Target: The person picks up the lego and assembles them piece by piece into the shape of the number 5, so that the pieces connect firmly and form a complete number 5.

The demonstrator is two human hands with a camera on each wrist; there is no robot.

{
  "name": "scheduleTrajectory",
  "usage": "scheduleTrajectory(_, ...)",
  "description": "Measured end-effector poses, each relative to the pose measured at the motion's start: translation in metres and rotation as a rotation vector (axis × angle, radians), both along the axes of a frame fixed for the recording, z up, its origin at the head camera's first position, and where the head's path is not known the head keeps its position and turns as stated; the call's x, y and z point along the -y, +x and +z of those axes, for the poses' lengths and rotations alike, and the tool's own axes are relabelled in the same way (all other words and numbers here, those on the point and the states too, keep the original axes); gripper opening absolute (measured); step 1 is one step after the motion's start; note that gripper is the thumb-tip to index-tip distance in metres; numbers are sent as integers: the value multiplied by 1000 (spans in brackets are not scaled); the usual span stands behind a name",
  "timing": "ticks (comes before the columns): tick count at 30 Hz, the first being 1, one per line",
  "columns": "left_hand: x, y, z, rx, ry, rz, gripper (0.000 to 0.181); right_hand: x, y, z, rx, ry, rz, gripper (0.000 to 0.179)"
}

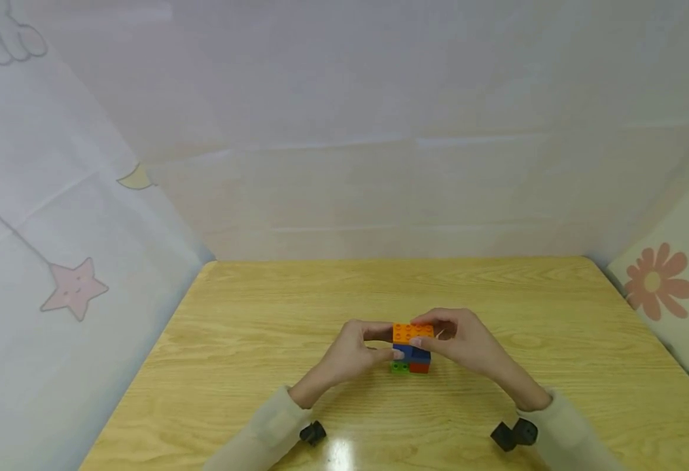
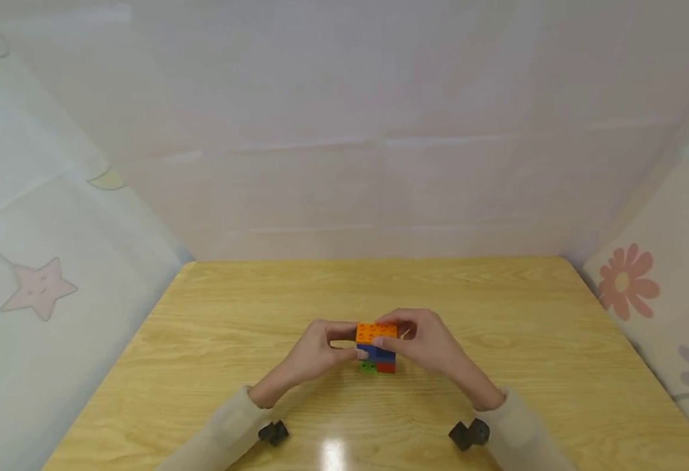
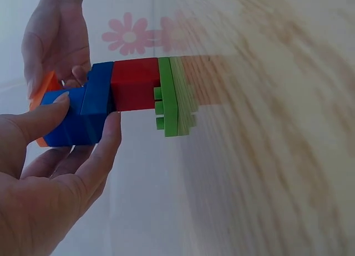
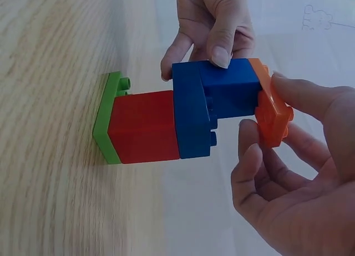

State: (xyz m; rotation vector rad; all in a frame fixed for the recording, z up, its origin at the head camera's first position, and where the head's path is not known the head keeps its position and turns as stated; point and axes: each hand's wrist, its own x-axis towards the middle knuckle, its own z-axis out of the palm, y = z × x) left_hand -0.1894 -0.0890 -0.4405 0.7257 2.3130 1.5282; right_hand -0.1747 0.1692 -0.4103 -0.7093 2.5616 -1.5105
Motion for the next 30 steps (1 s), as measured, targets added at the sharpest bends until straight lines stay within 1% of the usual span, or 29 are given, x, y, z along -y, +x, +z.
scheduleTrajectory(4,-2,1,0,-17,0,11,39,0,0,-3,-18,12,-32,27)
scheduleTrajectory(7,-2,2,0,-15,7,16,39,-1,0,-5,-21,3,-33,30)
scheduleTrajectory(9,-2,2,0,-2,23,15,40,-2,0,-8,-26,-4,-17,36)
scheduleTrajectory(12,-2,2,-1,30,50,13,42,-5,1,-14,-15,3,-3,49)
scheduleTrajectory(14,-1,2,-1,46,63,13,43,-7,2,-19,13,17,2,58)
scheduleTrajectory(17,0,2,0,57,68,13,43,-10,2,-28,71,29,14,64)
scheduleTrajectory(22,0,2,1,59,71,10,44,-15,0,-39,158,15,51,59)
scheduleTrajectory(26,1,1,0,55,66,4,44,-17,-2,-43,232,-34,96,56)
scheduleTrajectory(29,3,1,1,51,57,2,43,-18,-3,-45,266,-64,120,55)
scheduleTrajectory(30,4,0,1,51,51,2,43,-18,-3,-45,264,-67,126,54)
